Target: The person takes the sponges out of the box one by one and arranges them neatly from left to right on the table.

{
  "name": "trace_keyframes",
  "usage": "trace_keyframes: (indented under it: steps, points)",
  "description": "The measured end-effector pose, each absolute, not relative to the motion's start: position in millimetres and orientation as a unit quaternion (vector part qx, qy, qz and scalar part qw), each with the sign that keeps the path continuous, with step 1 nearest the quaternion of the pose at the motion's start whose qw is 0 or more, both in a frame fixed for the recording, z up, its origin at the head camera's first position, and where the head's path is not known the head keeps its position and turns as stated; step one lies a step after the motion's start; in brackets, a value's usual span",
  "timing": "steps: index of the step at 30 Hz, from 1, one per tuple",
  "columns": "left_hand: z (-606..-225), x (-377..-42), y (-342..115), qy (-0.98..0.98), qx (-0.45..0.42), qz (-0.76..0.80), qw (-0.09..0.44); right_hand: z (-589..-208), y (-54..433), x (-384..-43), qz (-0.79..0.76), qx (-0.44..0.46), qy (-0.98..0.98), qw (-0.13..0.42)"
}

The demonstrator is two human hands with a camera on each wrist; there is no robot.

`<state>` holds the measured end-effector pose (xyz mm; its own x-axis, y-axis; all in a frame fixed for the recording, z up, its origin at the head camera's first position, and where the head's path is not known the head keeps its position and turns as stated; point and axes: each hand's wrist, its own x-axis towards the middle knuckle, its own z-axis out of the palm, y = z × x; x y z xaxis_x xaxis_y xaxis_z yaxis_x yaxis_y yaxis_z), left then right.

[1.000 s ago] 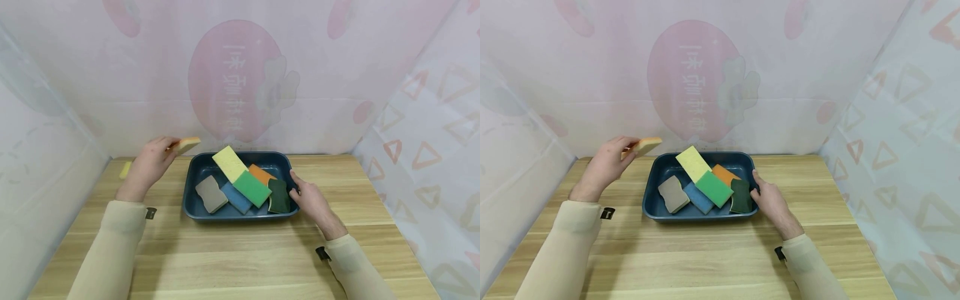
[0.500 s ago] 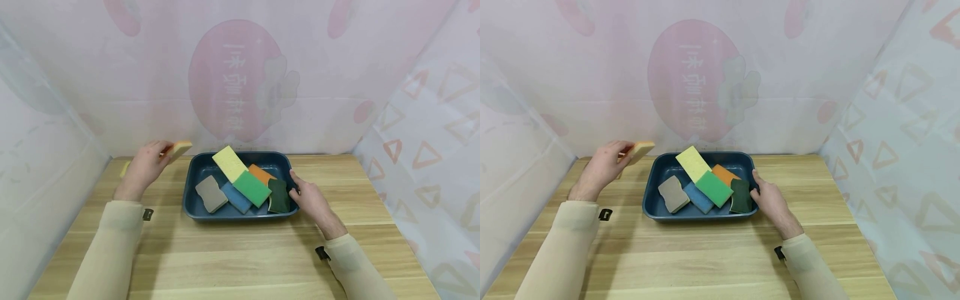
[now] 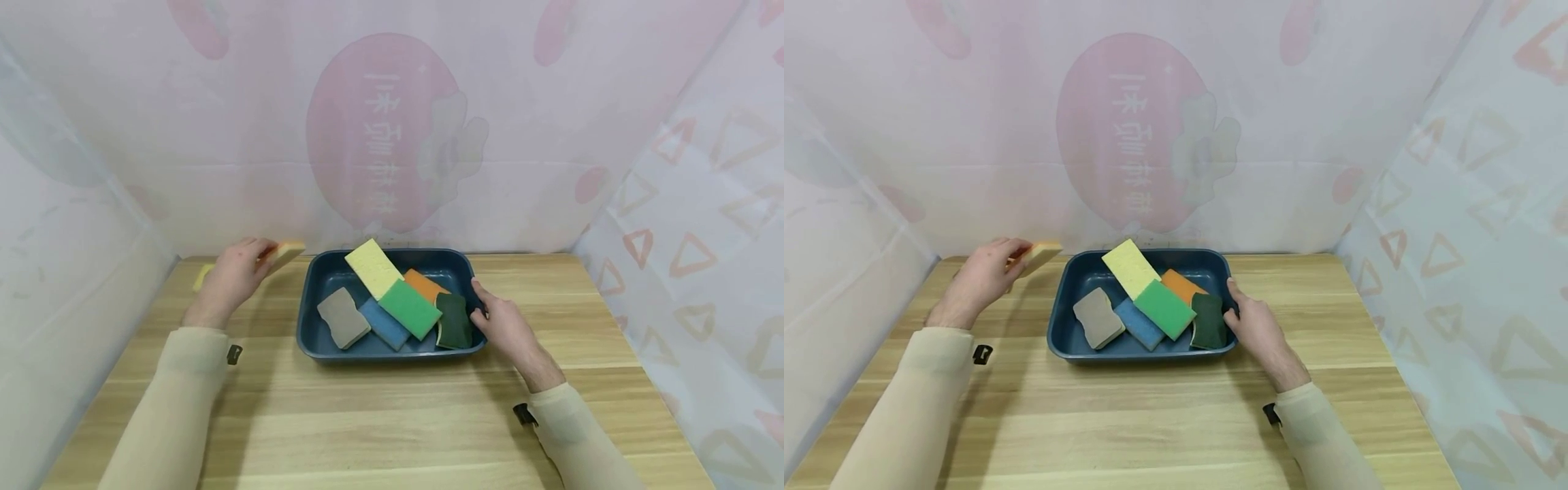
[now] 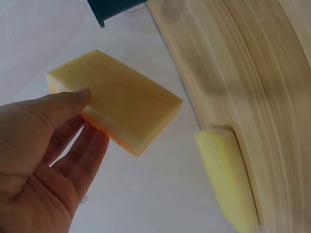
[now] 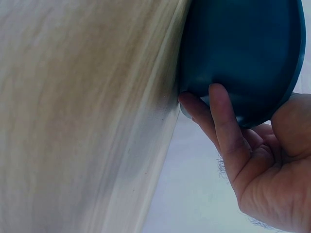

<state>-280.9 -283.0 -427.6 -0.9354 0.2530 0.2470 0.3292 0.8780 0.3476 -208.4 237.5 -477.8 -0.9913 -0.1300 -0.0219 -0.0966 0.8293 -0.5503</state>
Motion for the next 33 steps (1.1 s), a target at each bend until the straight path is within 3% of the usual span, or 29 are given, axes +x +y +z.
trace_keyframes:
  steps: [6,22,33]
  points:
    - [-437,-285,-288,-0.961,-0.17,-0.187,0.114,-479,237,-210,-0.285,-0.061,0.956,0.028]
    - [-454,-292,-285,-0.976,-0.165,-0.129,0.06,-482,235,-210,-0.289,-0.071,0.954,0.023]
    - [-464,-295,-281,-0.972,-0.189,-0.123,0.065,-482,236,-210,-0.293,-0.072,0.953,0.028]
